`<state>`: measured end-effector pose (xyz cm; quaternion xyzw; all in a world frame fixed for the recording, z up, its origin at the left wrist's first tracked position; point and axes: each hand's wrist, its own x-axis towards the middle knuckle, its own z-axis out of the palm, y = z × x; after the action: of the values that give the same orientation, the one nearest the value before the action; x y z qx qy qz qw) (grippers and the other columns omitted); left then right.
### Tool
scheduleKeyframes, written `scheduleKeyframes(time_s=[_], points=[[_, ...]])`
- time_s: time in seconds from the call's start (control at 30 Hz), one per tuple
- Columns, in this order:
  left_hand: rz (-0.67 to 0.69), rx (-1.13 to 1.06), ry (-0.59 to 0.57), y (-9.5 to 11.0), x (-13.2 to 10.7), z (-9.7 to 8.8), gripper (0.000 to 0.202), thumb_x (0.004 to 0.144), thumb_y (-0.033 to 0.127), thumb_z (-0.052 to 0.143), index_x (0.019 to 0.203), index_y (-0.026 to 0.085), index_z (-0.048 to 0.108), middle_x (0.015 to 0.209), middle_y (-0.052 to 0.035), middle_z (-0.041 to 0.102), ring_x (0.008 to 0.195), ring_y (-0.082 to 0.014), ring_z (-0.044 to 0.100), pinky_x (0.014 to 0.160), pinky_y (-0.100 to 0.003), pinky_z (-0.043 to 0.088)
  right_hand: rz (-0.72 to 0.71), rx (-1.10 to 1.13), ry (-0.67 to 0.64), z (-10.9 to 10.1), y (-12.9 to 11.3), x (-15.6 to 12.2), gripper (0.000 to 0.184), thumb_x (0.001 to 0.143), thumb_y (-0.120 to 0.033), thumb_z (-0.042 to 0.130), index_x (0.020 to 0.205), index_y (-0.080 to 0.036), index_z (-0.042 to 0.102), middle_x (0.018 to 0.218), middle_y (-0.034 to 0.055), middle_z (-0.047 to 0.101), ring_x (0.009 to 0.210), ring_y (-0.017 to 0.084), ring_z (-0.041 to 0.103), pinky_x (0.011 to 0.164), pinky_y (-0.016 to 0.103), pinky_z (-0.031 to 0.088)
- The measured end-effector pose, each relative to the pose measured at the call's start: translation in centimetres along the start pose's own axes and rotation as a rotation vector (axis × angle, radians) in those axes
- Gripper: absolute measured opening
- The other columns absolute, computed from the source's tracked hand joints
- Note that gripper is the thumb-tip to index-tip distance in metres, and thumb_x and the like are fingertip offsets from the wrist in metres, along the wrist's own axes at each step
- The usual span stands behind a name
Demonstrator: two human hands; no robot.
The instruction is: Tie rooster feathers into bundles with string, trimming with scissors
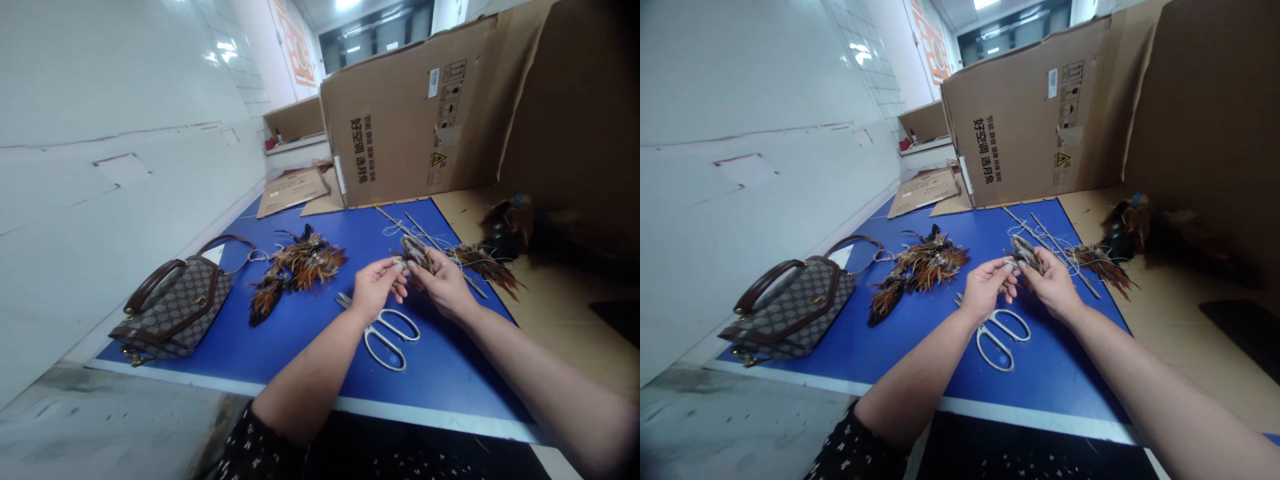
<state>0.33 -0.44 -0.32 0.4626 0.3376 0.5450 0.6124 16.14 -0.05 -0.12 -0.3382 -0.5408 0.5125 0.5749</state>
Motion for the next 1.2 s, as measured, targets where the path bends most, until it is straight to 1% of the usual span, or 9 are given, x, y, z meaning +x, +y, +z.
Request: scheduleKeyframes(time_s=[0.17,0.33,0.57,0.8,0.9,1.03,1.07,1.13,1.2], points=[[-0.011,0.017,-0.007,0.2,-0.1,0.1,0.052,0.077,0.056,0.083,0.101,0.011,0.072,0.078,-0.0049,0.069,0.051,-0.0107,0.061,0.045,-0.024,0.045,0.000,-0.021,-0.006,-0.1,0.1,-0.1,0.033,0.087,-0.046,0.083,0.104,-0.024,0.064,0.079,0.0009,0.065,0.057,0.011,0.050,0.048,0.024,0.039],[0.011,-0.017,0.032,0.2,-0.1,0.2,0.051,0.075,0.052,0.085,0.102,0.011,0.071,0.077,-0.0043,0.069,0.050,-0.0096,0.059,0.042,-0.022,0.040,-0.009,-0.051,0.001,0.1,0.1,-0.1,0.034,0.087,-0.047,0.082,0.104,-0.023,0.064,0.080,0.0020,0.067,0.058,0.012,0.052,0.047,0.024,0.039],[0.050,0.008,0.035,0.1,-0.2,0.0,0.045,0.079,0.053,0.082,0.094,0.014,0.067,0.080,-0.0044,0.071,0.052,-0.0079,0.057,0.044,-0.021,0.039,0.015,-0.031,0.002,0.3,0.0,-0.3,0.034,0.086,-0.047,0.083,0.103,-0.024,0.063,0.073,-0.0008,0.063,0.051,0.010,0.046,0.045,0.025,0.036],[0.083,-0.031,0.192,0.1,0.3,-0.4,0.044,0.078,0.055,0.083,0.089,0.016,0.065,0.070,-0.0002,0.065,0.054,-0.0083,0.054,0.049,-0.022,0.036,-0.027,0.072,0.091,-0.6,-0.3,0.4,0.036,0.083,-0.048,0.085,0.099,-0.025,0.062,0.080,0.0013,0.069,0.050,0.010,0.041,0.046,0.028,0.034],[0.104,-0.005,0.299,-0.4,1.0,-0.9,0.039,0.080,0.050,0.082,0.091,0.015,0.069,0.067,-0.0004,0.066,0.058,-0.0090,0.056,0.058,-0.022,0.039,-0.007,0.136,0.073,-0.7,-0.7,0.5,0.035,0.083,-0.046,0.085,0.094,-0.025,0.060,0.084,0.0012,0.070,0.051,0.010,0.038,0.050,0.029,0.036],[0.196,0.058,0.615,-0.5,2.0,-2.4,0.028,0.080,0.041,0.082,0.089,0.016,0.074,0.079,-0.0013,0.071,0.078,-0.0123,0.063,0.079,-0.025,0.047,0.007,0.187,0.056,-0.5,-1.6,0.3,0.033,0.082,-0.043,0.086,0.092,-0.025,0.060,0.085,0.0010,0.068,0.052,0.010,0.035,0.051,0.030,0.034],[0.220,0.082,0.662,-0.3,2.2,-2.7,0.025,0.080,0.038,0.083,0.089,0.016,0.075,0.084,-0.0025,0.073,0.085,-0.0138,0.065,0.085,-0.027,0.048,0.011,0.192,0.055,-0.5,-1.8,0.3,0.033,0.082,-0.043,0.086,0.092,-0.025,0.060,0.084,0.0007,0.068,0.052,0.010,0.035,0.051,0.030,0.034],[0.285,0.131,0.670,0.0,2.2,-3.0,0.019,0.081,0.035,0.082,0.087,0.017,0.078,0.100,-0.0059,0.077,0.100,-0.0166,0.068,0.097,-0.031,0.047,0.023,0.199,0.052,-0.3,-2.0,0.2,0.035,0.081,-0.044,0.086,0.091,-0.025,0.059,0.083,0.0003,0.068,0.052,0.010,0.034,0.051,0.030,0.033],[0.338,0.179,0.582,0.2,1.8,-2.6,0.015,0.082,0.033,0.081,0.084,0.018,0.079,0.115,-0.0090,0.076,0.113,-0.0187,0.068,0.107,-0.034,0.044,0.035,0.208,0.037,-0.2,-2.1,0.2,0.035,0.081,-0.044,0.087,0.089,-0.025,0.058,0.083,0.0002,0.068,0.052,0.010,0.034,0.051,0.030,0.034]])
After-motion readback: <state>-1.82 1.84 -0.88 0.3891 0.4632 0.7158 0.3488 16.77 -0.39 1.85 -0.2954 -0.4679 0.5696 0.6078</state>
